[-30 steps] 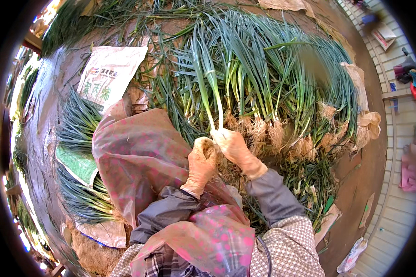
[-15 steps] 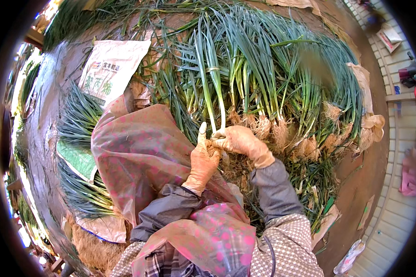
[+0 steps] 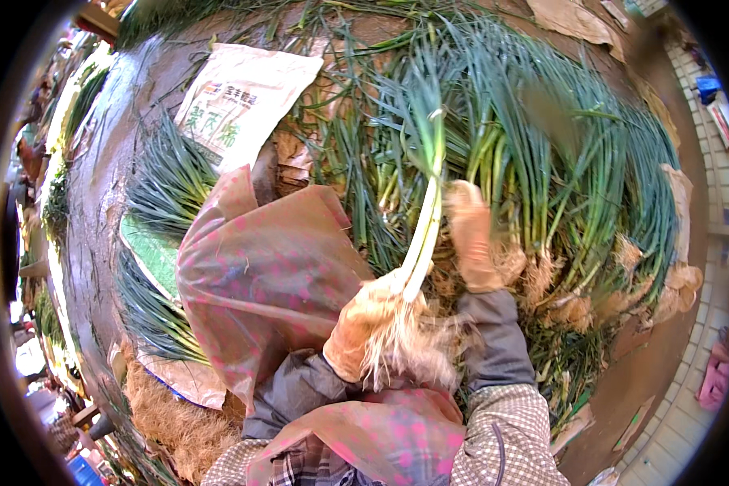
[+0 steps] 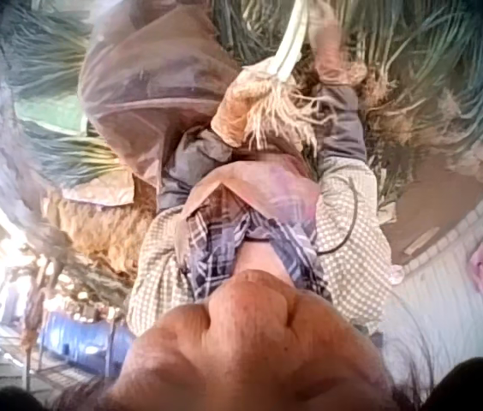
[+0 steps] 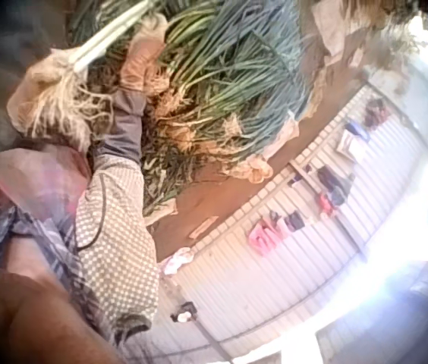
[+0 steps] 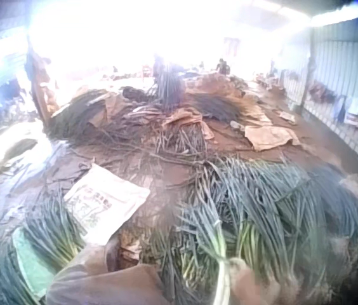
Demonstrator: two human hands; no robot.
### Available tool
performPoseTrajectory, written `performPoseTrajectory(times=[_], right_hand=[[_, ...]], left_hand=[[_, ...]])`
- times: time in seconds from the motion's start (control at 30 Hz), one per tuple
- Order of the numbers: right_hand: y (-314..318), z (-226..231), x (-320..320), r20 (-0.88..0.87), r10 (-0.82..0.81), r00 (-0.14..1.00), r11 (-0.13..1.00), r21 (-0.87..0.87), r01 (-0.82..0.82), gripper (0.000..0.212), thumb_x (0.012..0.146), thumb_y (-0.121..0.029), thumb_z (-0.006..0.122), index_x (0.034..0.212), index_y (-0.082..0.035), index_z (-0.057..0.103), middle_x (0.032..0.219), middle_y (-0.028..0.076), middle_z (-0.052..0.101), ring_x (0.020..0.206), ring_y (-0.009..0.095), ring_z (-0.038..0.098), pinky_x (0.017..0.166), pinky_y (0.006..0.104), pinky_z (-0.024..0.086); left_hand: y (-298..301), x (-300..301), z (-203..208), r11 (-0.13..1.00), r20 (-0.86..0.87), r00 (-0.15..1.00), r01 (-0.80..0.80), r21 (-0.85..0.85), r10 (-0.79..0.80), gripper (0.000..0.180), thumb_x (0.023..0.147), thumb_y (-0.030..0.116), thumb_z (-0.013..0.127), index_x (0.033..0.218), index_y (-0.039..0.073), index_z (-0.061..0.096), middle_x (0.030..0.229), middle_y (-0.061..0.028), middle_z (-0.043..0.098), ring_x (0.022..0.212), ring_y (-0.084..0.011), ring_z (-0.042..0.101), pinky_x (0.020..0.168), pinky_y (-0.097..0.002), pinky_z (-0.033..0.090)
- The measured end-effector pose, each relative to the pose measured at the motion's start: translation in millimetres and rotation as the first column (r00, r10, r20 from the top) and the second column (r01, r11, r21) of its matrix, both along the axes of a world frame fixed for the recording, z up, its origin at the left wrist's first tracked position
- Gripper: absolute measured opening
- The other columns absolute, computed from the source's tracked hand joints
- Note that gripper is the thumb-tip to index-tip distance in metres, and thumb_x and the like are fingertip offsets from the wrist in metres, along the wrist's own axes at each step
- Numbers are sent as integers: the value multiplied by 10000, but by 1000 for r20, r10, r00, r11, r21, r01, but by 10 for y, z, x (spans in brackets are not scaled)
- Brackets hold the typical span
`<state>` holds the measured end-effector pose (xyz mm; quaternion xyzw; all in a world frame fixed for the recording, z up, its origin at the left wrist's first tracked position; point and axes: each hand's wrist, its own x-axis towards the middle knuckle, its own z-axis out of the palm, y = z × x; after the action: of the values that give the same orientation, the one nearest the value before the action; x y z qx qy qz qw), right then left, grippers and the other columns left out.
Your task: The person picks up bundles of leeks from a pile on the floor, peels away outer layers by hand, and places the cleaned leeks onto a white sack.
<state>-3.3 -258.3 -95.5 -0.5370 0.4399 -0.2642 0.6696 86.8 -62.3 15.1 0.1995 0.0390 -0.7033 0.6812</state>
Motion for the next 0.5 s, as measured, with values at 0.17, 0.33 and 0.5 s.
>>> performPoseTrajectory(times=[0.17,0.33,0.5], right_hand=[[219,-1243,1390,-898,-84,433,414,-426,-804,1199,596,-672,708,1427,51,233,1430,232,349,1364,341,273,1128,489,134],[737,-2027,1361,-872,134,470,286,-420,-861,954,788,-463,645,1475,-29,147,1360,210,423,1257,381,394,1016,499,323],[1044,-1851,12,-673,524,522,259,-457,-851,384,829,-117,531,1210,-99,483,938,102,648,819,281,626,716,373,502]], left_hand=[[8,195,-122,999,58,998,-27,43,24,569,798,172,722,1265,-18,460,915,-68,612,764,-120,598,661,-248,504],[-105,198,-318,966,125,985,-144,215,119,341,847,159,656,1115,-12,532,926,-74,616,829,-146,602,735,-266,504],[-139,216,-554,887,294,941,-275,371,169,394,755,-43,434,1139,-18,520,932,-102,610,820,-161,600,724,-246,494]])
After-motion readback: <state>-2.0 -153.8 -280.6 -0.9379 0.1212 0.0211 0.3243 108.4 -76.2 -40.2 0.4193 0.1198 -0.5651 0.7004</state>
